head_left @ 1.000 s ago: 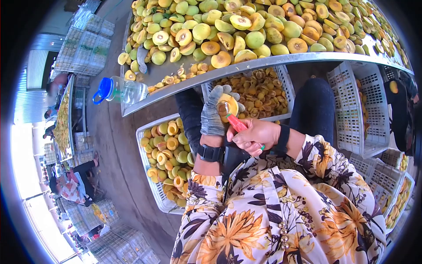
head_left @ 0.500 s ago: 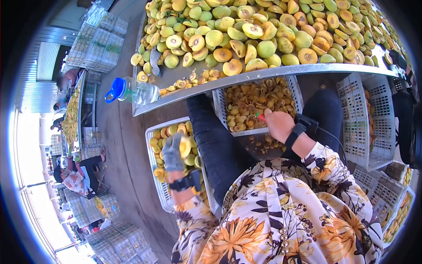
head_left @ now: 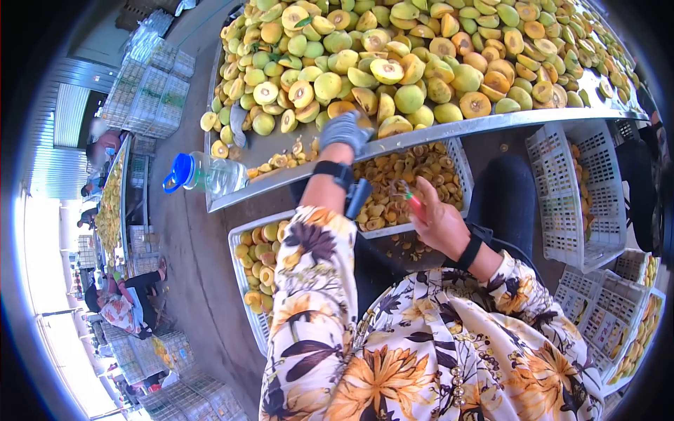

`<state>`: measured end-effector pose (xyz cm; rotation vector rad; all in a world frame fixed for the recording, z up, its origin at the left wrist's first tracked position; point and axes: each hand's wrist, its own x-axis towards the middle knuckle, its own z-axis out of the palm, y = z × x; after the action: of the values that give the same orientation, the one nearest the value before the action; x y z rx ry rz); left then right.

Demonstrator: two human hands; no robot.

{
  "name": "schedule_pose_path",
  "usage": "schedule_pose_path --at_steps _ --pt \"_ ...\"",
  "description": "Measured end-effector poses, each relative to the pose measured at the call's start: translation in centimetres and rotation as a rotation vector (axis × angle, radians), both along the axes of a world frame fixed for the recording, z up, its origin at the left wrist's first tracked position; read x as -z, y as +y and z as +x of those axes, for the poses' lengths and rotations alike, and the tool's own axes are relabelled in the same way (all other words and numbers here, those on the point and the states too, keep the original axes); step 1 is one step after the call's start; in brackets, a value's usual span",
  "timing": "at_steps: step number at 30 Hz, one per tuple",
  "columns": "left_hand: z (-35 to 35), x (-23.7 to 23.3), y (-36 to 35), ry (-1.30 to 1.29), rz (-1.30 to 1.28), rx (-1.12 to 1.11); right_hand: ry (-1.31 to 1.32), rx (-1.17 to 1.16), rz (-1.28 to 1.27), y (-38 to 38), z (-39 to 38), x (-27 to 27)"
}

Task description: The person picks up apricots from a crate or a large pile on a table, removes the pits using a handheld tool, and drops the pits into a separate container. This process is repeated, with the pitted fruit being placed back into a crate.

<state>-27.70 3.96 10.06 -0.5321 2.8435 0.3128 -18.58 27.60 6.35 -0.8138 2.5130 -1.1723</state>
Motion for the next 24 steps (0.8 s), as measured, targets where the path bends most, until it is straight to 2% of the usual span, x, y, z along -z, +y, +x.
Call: schedule_pose_path --at_steps 1,5,7,8,10,11,13,15,16,18,20,22,23,24 --pt "-0.9 0.7 0.8 0.005 -0.045 0.005 0.01 0.028 0.006 0.6 -0.1 -0.3" --pt "-2.0 1.7 -0.4 -0.073 0.078 -0.041 0.003 0.065 0.042 1.7 -0.6 0.0" --pt "-0.7 2.1 -2.1 0.09 0.29 -0.175 0.0 0.043 0.007 1.3 -0.9 -0.5" --pt "0.0 2.1 -2.4 0.091 0.286 -0.176 -0.005 0.022 -0.03 0.9 -1.1 -0.8" --pt "2.6 1.2 -1.8 0.496 0.44 -0.327 0.006 0.024 -0.107 -0.3 -1.5 -1.1" --pt "4.0 0.6 -1.3 0.491 0.438 -0.327 0.018 0.027 -0.178 -0.9 -1.7 -1.3" --pt "7.2 -1.5 0.3 0.617 1.222 -0.511 -0.055 0.063 -0.261 -2.5 -2.1 -2.6" --pt "10.0 -1.8 2.7 0.67 1.492 -0.457 -0.153 0.11 -0.408 -3.9 -2.2 -3.3" --pt "11.2 -1.7 3.8 0.685 1.628 -0.435 -0.16 0.109 -0.402 -4.3 -2.2 -3.4" --pt "13.3 -0.7 5.0 0.612 1.739 -0.447 -0.307 -0.072 -0.456 -4.7 -2.1 -3.4" --pt "14.9 -0.3 5.2 0.611 1.81 -0.473 -0.251 -0.107 -0.39 -4.4 -2.0 -3.8" --pt "16.3 0.0 4.6 0.417 2.151 -0.634 -0.076 -0.374 -0.237 -4.0 -2.5 -3.0" --pt "17.0 2.4 4.0 0.414 2.028 -0.614 0.008 -0.41 -0.231 -4.2 -2.5 -2.2" --pt "17.3 2.8 4.3 0.417 2.032 -0.618 0.006 -0.414 -0.227 -4.2 -2.2 -2.1"
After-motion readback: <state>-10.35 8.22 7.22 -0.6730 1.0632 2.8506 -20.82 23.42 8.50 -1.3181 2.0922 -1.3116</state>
